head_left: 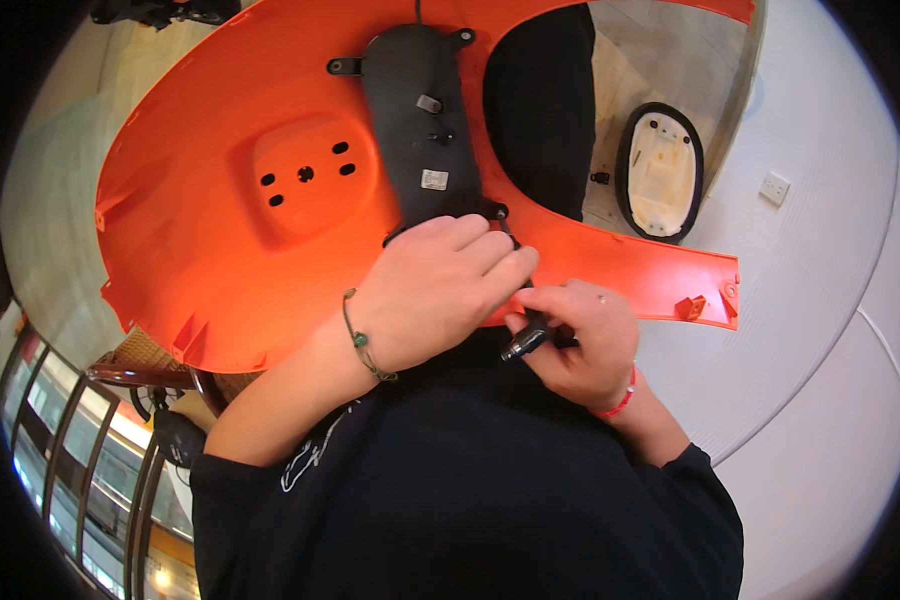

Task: Repairing and assembling internal components of a motorcycle fairing, including the headlight and dashboard.

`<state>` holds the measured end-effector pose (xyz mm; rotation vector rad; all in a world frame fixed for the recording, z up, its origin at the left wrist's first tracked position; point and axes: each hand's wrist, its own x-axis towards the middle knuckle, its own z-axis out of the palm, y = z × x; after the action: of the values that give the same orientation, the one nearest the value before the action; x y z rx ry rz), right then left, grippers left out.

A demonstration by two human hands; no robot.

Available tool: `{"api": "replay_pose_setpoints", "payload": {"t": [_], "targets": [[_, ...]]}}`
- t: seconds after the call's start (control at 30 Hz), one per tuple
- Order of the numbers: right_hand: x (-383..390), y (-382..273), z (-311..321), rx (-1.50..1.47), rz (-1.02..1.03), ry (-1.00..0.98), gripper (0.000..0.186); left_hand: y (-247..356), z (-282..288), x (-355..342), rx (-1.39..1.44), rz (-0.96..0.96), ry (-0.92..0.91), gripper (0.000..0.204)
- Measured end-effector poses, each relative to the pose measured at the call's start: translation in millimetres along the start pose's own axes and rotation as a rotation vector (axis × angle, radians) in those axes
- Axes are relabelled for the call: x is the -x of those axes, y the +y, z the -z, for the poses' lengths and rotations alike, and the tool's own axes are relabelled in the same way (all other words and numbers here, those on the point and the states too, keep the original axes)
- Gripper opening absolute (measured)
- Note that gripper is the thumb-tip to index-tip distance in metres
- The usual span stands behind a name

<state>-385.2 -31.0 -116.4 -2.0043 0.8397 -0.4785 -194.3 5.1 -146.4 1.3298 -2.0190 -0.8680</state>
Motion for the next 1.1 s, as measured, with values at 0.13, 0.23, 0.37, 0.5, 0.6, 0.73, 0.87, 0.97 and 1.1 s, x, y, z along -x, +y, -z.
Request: {"api": "replay_pose_setpoints", "payload": {"t": [0.13, 0.23, 0.37, 0.5, 0.6, 0.73, 0.87, 0.97, 1.1], "targets": [[0, 4, -16, -0.066, 0.026, 0.087, 0.042, -3, 1, -5, -0.187, 0.015, 0.022, 0.022], [0, 2, -16, -0.113, 0.001, 0.150, 0.039, -2, 0, -8, -0.238, 0.032, 0.010, 0.018], [-2, 2, -3, -0.049, -0.016, 0.068, 0.036, 2, 4, -5, -0.113, 0.061, -0.011, 0.016], [-5, 1, -10, -0.208, -0.060, 0.056, 0.031, 2, 5, 5, -0.286, -0.024, -0.042, 0.015], [1, -3, -15, -0.345, -0.189, 0.071, 0.031, 2, 1, 3, -0.354, 0.004, 0.028, 0.015], [3, 5, -24, -0.335, -0.116, 0.077, 0.034, 1, 8, -2, -0.278, 0.048, -0.064, 0.014], [0, 7, -22, -0.202, -0.004, 0.092, 0.033, 1, 7, -4, -0.158, 0.116, -0.054, 0.013], [1, 9, -23, -0.216, 0.022, 0.190, 0.031, -8, 13, -7, -0.145, 0.207, -0.050, 0.016], [1, 10, -22, -0.137, 0.077, 0.191, 0.029, -10, 18, -26, -0.288, 0.241, -0.144, 0.018]]}}
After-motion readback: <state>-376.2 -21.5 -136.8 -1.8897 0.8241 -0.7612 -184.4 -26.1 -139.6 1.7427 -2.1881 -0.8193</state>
